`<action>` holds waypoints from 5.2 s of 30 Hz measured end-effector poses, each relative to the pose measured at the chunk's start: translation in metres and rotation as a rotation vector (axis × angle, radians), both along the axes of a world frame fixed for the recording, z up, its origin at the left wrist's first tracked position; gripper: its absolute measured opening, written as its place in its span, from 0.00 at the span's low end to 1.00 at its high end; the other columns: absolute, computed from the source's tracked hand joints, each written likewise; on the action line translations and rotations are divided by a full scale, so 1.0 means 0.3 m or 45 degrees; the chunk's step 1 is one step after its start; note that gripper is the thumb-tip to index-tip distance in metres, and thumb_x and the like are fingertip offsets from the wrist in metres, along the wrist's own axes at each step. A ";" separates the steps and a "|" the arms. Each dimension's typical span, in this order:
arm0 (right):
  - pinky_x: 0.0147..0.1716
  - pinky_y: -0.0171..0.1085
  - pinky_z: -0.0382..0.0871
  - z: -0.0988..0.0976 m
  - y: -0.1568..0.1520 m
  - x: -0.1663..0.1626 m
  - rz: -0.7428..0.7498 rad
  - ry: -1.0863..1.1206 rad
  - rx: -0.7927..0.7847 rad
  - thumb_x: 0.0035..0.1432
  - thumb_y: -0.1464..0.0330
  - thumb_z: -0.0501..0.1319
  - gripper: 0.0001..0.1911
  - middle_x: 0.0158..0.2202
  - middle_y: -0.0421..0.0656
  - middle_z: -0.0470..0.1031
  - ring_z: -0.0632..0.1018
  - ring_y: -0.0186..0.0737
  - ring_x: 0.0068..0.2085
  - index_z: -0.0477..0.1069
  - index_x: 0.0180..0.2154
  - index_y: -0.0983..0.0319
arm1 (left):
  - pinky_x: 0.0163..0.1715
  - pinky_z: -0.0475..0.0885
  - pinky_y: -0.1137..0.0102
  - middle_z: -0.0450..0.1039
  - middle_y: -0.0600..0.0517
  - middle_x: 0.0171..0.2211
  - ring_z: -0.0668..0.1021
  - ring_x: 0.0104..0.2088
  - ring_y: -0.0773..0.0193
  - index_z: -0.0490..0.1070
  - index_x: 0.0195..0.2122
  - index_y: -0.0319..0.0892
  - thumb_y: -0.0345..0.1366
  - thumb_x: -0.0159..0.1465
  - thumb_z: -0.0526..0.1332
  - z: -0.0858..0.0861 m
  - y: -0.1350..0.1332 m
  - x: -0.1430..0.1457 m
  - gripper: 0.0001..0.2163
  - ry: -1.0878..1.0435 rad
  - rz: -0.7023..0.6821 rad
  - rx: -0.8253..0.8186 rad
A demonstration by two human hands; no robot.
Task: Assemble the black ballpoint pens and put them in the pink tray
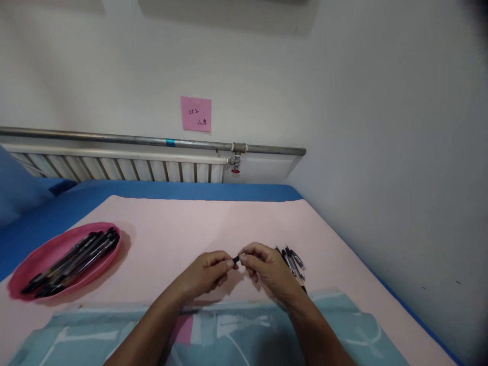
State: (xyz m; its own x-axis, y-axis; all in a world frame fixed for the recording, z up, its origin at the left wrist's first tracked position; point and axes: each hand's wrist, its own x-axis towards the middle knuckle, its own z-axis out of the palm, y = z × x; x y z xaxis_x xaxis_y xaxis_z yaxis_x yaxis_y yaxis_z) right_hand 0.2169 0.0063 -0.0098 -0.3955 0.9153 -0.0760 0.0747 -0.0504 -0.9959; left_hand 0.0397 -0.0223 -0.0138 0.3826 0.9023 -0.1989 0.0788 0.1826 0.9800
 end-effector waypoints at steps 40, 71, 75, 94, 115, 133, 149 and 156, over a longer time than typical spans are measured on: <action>0.19 0.30 0.56 -0.009 0.004 -0.005 0.001 0.089 -0.047 0.48 0.64 0.61 0.12 0.17 0.35 0.64 0.64 0.28 0.19 0.72 0.35 0.64 | 0.12 0.47 0.76 0.56 0.61 0.14 0.54 0.13 0.76 0.65 0.30 0.39 0.47 0.58 0.54 0.011 -0.002 0.012 0.14 0.002 0.050 -0.018; 0.16 0.30 0.53 0.017 -0.009 -0.032 -0.158 0.238 -0.091 0.45 0.63 0.63 0.11 0.14 0.34 0.62 0.61 0.26 0.16 0.73 0.29 0.65 | 0.14 0.49 0.77 0.56 0.62 0.14 0.55 0.14 0.76 0.65 0.27 0.40 0.44 0.58 0.53 0.009 -0.007 0.031 0.12 0.073 0.125 0.057; 0.17 0.30 0.54 0.013 -0.008 -0.032 -0.131 0.265 -0.108 0.46 0.63 0.63 0.11 0.15 0.35 0.63 0.62 0.27 0.17 0.72 0.31 0.65 | 0.14 0.49 0.77 0.56 0.62 0.14 0.55 0.13 0.76 0.66 0.29 0.40 0.44 0.58 0.53 0.015 -0.008 0.032 0.12 0.028 0.136 0.034; 0.16 0.29 0.54 0.004 -0.004 -0.033 -0.136 0.195 -0.013 0.47 0.64 0.62 0.09 0.16 0.34 0.63 0.62 0.27 0.17 0.71 0.29 0.63 | 0.22 0.57 0.75 0.61 0.58 0.18 0.64 0.21 0.71 0.70 0.31 0.40 0.43 0.61 0.50 -0.003 -0.014 0.039 0.14 0.346 0.244 0.449; 0.27 0.35 0.55 -0.020 0.036 0.071 -0.124 -1.688 0.564 0.53 0.73 0.51 0.10 0.32 0.49 0.76 0.75 0.42 0.34 0.71 0.30 0.64 | 0.25 0.56 0.74 0.62 0.57 0.19 0.66 0.23 0.67 0.69 0.32 0.42 0.44 0.61 0.48 -0.002 -0.015 0.037 0.14 0.651 0.263 0.466; 0.32 0.36 0.59 -0.023 -0.006 0.015 -0.154 -1.368 0.645 0.51 0.75 0.53 0.07 0.33 0.49 0.73 0.73 0.41 0.35 0.69 0.30 0.65 | 0.23 0.56 0.74 0.59 0.59 0.17 0.63 0.21 0.69 0.69 0.34 0.41 0.45 0.60 0.50 -0.018 -0.009 0.045 0.15 0.421 0.252 0.335; 0.17 0.30 0.63 0.016 0.017 -0.014 -0.508 0.540 -0.050 0.46 0.68 0.60 0.07 0.21 0.39 0.70 0.71 0.33 0.23 0.65 0.29 0.63 | 0.19 0.53 0.76 0.56 0.60 0.17 0.59 0.19 0.71 0.67 0.31 0.41 0.46 0.61 0.49 -0.015 -0.012 0.049 0.15 0.266 0.195 0.247; 0.18 0.30 0.64 0.028 0.010 -0.016 -0.540 0.577 -0.027 0.46 0.69 0.60 0.06 0.21 0.39 0.70 0.70 0.32 0.23 0.66 0.29 0.63 | 0.19 0.53 0.76 0.56 0.60 0.17 0.58 0.18 0.71 0.68 0.33 0.41 0.47 0.61 0.49 -0.016 -0.010 0.046 0.15 0.267 0.198 0.245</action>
State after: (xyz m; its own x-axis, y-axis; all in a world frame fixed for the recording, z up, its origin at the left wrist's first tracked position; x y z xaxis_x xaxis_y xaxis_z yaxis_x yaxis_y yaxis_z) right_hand 0.2122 0.0093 -0.0013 0.0049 1.0000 -0.0055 -0.3864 -0.0032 -0.9223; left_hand 0.0536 -0.0254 -0.0187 0.2063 0.9753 -0.0791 0.2682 0.0214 0.9631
